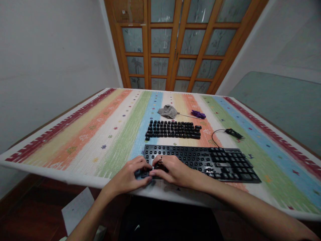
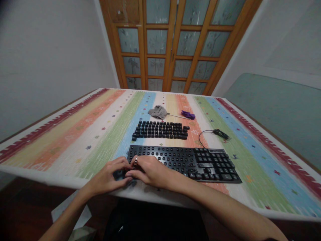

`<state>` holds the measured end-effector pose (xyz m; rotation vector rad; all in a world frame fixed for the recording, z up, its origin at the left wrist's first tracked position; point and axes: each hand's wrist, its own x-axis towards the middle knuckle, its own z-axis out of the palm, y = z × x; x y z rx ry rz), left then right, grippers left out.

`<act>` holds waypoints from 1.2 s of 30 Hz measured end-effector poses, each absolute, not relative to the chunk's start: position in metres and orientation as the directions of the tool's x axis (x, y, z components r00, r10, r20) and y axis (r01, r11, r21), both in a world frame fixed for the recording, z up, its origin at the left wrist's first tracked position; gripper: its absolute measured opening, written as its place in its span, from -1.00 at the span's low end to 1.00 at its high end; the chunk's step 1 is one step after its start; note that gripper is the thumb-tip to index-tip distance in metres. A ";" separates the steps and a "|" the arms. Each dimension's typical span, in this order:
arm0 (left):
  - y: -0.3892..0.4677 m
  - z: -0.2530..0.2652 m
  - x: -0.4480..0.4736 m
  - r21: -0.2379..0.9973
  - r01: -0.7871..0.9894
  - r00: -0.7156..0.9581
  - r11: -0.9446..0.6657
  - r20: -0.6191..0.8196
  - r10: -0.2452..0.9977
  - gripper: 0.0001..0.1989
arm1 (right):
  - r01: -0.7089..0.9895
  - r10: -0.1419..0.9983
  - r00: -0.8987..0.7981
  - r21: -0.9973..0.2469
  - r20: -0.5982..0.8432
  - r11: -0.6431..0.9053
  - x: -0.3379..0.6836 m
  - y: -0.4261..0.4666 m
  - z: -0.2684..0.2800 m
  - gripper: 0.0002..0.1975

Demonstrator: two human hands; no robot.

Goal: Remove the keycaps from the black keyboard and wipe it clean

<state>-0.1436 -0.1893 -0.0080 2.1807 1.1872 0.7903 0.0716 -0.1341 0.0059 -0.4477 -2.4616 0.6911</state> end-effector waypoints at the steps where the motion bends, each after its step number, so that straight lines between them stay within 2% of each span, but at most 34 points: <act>1: -0.189 -0.010 -0.143 0.687 0.548 0.438 -0.477 0.250 0.864 -0.93 | 0.154 0.430 -0.805 -0.555 0.409 0.817 0.072 -0.134 0.005 -0.71; 7: -0.189 -0.014 -0.141 0.716 0.506 0.420 -0.481 0.282 0.862 -0.89 | 0.178 0.412 -0.824 -0.514 0.388 0.839 0.073 -0.138 0.000 -0.74; 12: -0.190 -0.017 -0.145 0.725 0.512 0.422 -0.461 0.255 0.870 -0.94 | 0.272 0.452 -0.846 -0.500 0.282 0.822 0.066 -0.138 0.011 -0.77; 17: -0.189 -0.022 -0.145 0.734 0.509 0.396 -0.450 0.264 0.879 -0.88 | 0.310 0.461 -0.862 -0.499 0.211 0.809 0.058 -0.133 0.019 -0.79; 22: -0.189 -0.023 -0.145 0.731 0.535 0.389 -0.424 0.233 0.891 -0.89 | 0.383 0.558 -0.810 -0.559 0.180 0.736 0.055 -0.126 0.021 -0.76; 27: -0.188 -0.021 -0.145 0.745 0.531 0.374 -0.404 0.222 0.901 -0.88 | 0.368 0.576 -0.795 -0.602 0.191 0.708 0.052 -0.121 0.021 -0.78; 33: -0.187 -0.018 -0.146 0.775 0.504 0.382 -0.382 0.197 0.903 -0.90 | 0.250 0.617 -0.779 -0.848 0.110 0.467 0.053 -0.109 0.014 -0.76; 36: -0.186 -0.015 -0.147 0.770 0.502 0.389 -0.393 0.205 0.898 -0.92 | 0.225 0.588 -0.792 -0.816 0.166 0.533 0.059 -0.109 0.020 -0.78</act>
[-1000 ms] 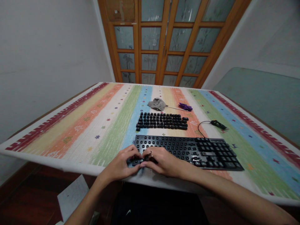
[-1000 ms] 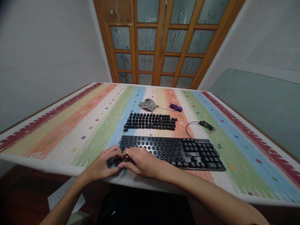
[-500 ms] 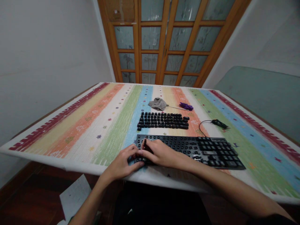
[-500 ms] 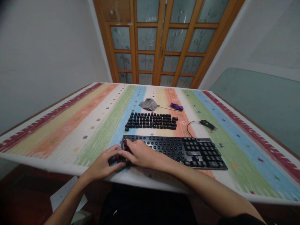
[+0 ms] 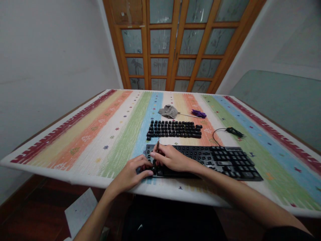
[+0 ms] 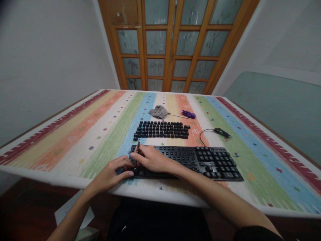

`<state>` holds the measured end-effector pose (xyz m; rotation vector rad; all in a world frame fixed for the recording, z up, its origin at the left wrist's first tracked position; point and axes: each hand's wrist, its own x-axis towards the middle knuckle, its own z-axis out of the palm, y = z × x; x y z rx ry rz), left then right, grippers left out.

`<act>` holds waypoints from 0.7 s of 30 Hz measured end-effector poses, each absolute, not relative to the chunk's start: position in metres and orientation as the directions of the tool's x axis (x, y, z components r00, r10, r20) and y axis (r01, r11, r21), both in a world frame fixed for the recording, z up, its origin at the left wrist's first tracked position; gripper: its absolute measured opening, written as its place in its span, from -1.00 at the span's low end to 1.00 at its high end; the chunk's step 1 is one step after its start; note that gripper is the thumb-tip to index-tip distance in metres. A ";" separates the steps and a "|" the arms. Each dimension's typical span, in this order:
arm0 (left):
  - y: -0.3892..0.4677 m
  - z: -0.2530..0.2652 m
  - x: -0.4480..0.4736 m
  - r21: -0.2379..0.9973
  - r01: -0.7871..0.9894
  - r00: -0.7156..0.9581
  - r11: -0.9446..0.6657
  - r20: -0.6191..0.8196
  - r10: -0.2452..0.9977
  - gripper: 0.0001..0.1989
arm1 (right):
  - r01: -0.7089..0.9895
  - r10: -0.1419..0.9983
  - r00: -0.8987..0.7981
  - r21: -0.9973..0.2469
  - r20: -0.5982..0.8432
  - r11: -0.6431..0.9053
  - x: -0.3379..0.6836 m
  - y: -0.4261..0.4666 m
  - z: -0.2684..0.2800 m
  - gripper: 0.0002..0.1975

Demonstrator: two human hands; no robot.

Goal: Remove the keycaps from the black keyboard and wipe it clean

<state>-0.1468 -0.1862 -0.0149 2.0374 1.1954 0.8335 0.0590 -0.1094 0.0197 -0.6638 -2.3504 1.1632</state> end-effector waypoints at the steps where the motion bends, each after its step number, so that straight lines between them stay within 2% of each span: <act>1: -0.186 -0.013 -0.147 0.764 0.505 0.393 -0.400 0.209 0.895 -0.92 | 0.231 0.574 -0.795 -0.778 0.194 0.584 0.061 -0.111 0.023 -0.79; 5: -0.184 -0.004 -0.147 0.710 0.540 0.417 -0.452 0.241 0.877 -0.90 | 0.259 0.505 -0.819 -0.608 0.273 0.750 0.071 -0.119 0.035 -0.80; 10: -0.178 0.010 -0.147 0.638 0.535 0.459 -0.553 0.330 0.825 -0.92 | 0.181 0.445 -0.790 -0.533 0.422 0.826 0.080 -0.125 0.036 -0.78; 14: -0.165 0.017 -0.149 0.704 0.394 0.421 -0.591 0.434 0.797 -0.91 | 0.182 0.566 -0.613 -0.599 0.551 0.780 0.088 -0.129 0.033 -0.79; 21: -0.139 0.017 -0.142 0.782 0.255 0.266 -0.568 0.509 0.819 -0.85 | 0.094 0.733 -0.424 -0.779 0.533 0.620 0.092 -0.130 0.018 -0.81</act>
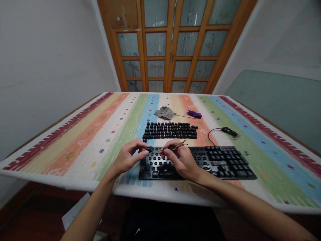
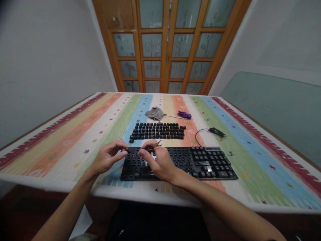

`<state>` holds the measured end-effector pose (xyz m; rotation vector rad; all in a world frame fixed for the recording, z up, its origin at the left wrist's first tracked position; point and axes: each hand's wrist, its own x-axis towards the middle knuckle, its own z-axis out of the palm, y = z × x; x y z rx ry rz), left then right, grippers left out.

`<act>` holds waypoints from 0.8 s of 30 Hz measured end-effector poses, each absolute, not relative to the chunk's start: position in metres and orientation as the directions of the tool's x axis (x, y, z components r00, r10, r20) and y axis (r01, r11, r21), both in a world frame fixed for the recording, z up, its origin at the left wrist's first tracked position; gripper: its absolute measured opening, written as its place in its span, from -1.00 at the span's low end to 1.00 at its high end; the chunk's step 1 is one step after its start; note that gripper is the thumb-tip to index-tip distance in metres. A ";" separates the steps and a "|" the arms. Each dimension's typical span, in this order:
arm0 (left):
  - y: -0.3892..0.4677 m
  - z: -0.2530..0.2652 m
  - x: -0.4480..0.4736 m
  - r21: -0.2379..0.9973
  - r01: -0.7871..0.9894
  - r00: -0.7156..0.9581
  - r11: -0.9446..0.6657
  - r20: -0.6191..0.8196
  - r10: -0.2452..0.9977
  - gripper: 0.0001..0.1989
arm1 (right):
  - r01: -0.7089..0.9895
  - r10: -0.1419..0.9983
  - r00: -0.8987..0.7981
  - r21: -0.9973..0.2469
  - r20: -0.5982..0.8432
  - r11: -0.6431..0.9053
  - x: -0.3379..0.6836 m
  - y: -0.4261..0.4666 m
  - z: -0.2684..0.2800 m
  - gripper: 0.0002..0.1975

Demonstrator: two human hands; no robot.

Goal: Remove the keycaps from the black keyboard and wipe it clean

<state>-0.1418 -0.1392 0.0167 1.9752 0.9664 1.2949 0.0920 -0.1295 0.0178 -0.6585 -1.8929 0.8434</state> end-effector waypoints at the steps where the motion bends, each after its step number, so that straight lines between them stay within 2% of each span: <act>1: -0.136 0.017 -0.140 0.780 0.261 0.238 -0.569 0.519 0.821 -0.84 | 0.089 0.747 -0.417 -0.794 0.518 0.601 0.092 -0.129 0.016 -0.80; 4: -0.125 0.018 -0.138 0.706 0.417 0.205 -0.572 0.540 0.816 -0.83 | 0.138 0.753 -0.423 -0.786 0.504 0.603 0.095 -0.128 0.012 -0.77; 8: -0.103 0.010 -0.141 0.460 0.670 0.327 -0.583 0.522 0.788 -0.86 | 0.204 0.723 -0.436 -0.724 0.536 0.659 0.099 -0.129 0.013 -0.77; 13: -0.079 -0.010 -0.144 0.256 0.785 0.420 -0.564 0.449 0.788 -0.83 | 0.242 0.664 -0.501 -0.647 0.555 0.723 0.102 -0.132 0.016 -0.80; 18: -0.071 -0.019 -0.145 0.217 0.804 0.439 -0.553 0.411 0.799 -0.83 | 0.251 0.608 -0.576 -0.590 0.547 0.768 0.105 -0.134 0.013 -0.76; 24: -0.070 -0.021 -0.147 0.207 0.816 0.430 -0.539 0.406 0.807 -0.83 | 0.245 0.593 -0.594 -0.581 0.543 0.776 0.103 -0.133 0.010 -0.73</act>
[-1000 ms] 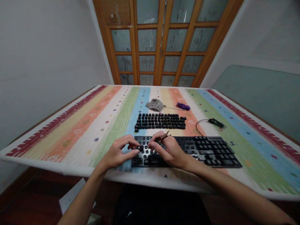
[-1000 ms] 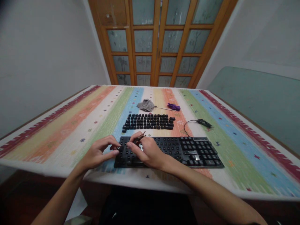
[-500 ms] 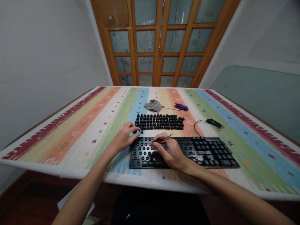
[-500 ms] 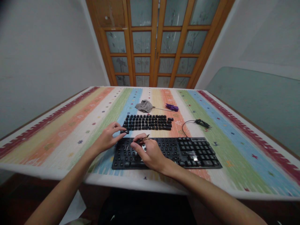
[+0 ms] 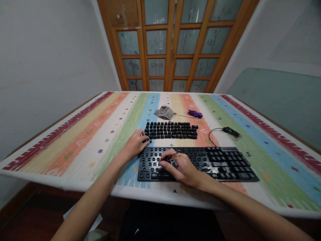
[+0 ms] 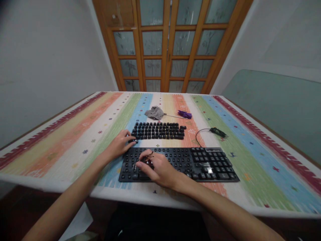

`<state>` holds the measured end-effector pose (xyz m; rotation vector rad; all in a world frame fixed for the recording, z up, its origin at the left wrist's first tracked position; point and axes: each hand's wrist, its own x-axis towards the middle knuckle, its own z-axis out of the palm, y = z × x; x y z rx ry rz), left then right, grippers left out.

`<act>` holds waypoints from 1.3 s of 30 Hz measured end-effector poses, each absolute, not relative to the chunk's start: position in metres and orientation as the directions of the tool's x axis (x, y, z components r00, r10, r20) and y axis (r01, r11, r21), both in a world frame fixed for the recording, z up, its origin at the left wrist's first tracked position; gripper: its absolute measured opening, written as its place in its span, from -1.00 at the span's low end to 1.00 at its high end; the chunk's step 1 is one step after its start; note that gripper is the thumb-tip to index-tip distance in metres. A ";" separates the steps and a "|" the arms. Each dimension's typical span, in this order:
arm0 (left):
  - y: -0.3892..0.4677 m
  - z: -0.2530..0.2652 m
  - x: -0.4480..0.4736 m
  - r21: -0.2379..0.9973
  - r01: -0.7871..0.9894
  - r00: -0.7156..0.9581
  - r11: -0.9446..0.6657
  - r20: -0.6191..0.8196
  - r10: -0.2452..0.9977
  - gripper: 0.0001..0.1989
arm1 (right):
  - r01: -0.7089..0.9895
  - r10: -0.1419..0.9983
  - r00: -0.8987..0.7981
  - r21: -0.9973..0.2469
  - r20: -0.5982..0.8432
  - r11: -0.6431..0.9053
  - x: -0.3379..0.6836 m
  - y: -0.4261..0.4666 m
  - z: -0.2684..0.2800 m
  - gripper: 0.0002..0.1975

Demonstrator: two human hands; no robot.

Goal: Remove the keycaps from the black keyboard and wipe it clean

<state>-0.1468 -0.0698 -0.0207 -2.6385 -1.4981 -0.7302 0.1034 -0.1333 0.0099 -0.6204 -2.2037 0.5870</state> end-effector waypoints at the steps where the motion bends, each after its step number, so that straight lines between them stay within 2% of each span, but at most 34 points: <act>1: -0.070 -0.021 -0.147 0.207 0.819 0.427 -0.535 0.403 0.810 -0.83 | 0.243 0.592 -0.596 -0.580 0.543 0.778 0.103 -0.133 0.010 -0.72; 25: -0.069 -0.020 -0.148 0.276 0.807 0.401 -0.523 0.395 0.826 -0.80 | 0.226 0.564 -0.661 -0.586 0.495 0.778 0.105 -0.133 0.016 -0.69; 39: -0.069 -0.018 -0.147 0.291 0.784 0.424 -0.548 0.393 0.816 -0.89 | 0.252 0.559 -0.710 -0.587 0.429 0.770 0.111 -0.134 0.016 -0.71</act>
